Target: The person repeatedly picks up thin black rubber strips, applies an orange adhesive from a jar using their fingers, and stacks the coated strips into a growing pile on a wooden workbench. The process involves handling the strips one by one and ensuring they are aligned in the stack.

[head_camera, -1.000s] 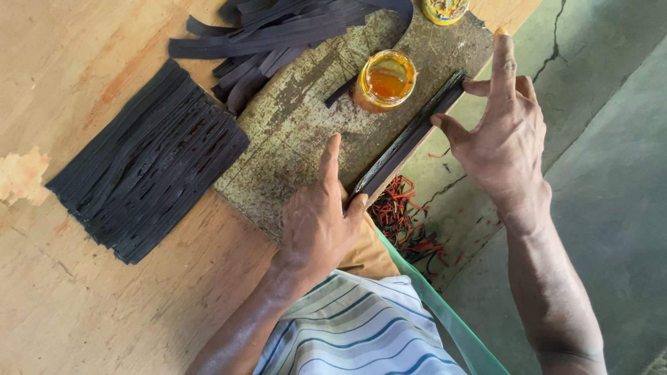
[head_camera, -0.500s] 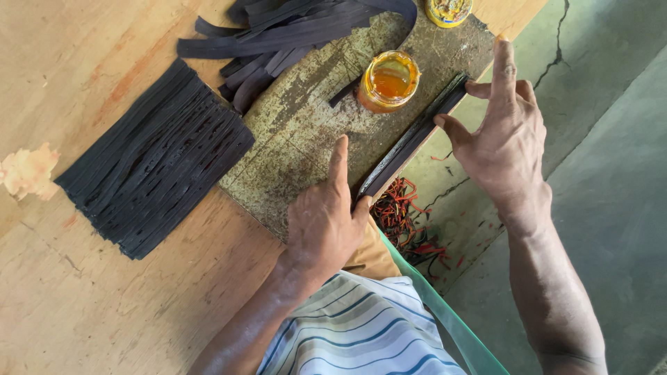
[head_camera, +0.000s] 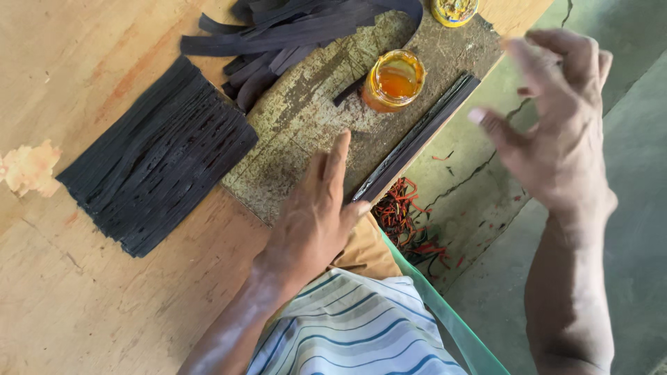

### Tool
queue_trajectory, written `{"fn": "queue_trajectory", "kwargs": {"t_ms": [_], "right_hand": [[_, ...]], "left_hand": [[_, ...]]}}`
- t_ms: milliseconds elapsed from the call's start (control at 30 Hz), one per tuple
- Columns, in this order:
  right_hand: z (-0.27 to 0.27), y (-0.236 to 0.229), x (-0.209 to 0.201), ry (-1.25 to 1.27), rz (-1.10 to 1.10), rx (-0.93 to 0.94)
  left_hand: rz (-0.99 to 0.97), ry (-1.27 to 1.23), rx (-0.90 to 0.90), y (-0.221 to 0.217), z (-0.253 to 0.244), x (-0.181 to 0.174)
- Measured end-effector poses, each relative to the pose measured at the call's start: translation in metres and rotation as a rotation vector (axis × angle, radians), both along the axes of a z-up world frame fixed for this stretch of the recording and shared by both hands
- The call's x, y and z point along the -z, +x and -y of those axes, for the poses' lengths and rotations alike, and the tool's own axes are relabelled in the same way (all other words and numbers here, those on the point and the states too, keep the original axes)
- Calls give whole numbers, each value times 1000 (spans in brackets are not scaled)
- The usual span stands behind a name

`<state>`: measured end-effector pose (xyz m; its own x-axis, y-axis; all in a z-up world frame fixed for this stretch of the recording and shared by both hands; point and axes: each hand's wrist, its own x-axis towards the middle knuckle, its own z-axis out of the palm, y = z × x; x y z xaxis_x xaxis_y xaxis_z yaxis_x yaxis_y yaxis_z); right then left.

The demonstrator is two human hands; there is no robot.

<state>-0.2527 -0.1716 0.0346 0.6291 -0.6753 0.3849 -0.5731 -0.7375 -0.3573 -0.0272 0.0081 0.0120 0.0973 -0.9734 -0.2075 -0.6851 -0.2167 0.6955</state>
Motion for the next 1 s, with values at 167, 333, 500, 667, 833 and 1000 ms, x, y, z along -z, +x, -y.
{"fn": "queue_trajectory", "kwargs": {"t_ms": [167,333,500,667,833,1000], "right_hand": [[-18,29,-50,-94,-169,-213],[-9,52,-64,-103,-290,-320],[5,69,-56,-171,-401,-371],[18,93,-43,-26,-547,-383],[11,76,-58,-75,-386,-391],[-3,56,-56,-166,-230,-321]], "left_hand": [[46,-184,24,-8,10,5],[52,-181,22,-7,11,10],[30,-197,24,-5,17,11],[2,-139,1,-4,16,12],[26,-170,12,-4,19,18],[49,-184,17,-4,17,15]]}}
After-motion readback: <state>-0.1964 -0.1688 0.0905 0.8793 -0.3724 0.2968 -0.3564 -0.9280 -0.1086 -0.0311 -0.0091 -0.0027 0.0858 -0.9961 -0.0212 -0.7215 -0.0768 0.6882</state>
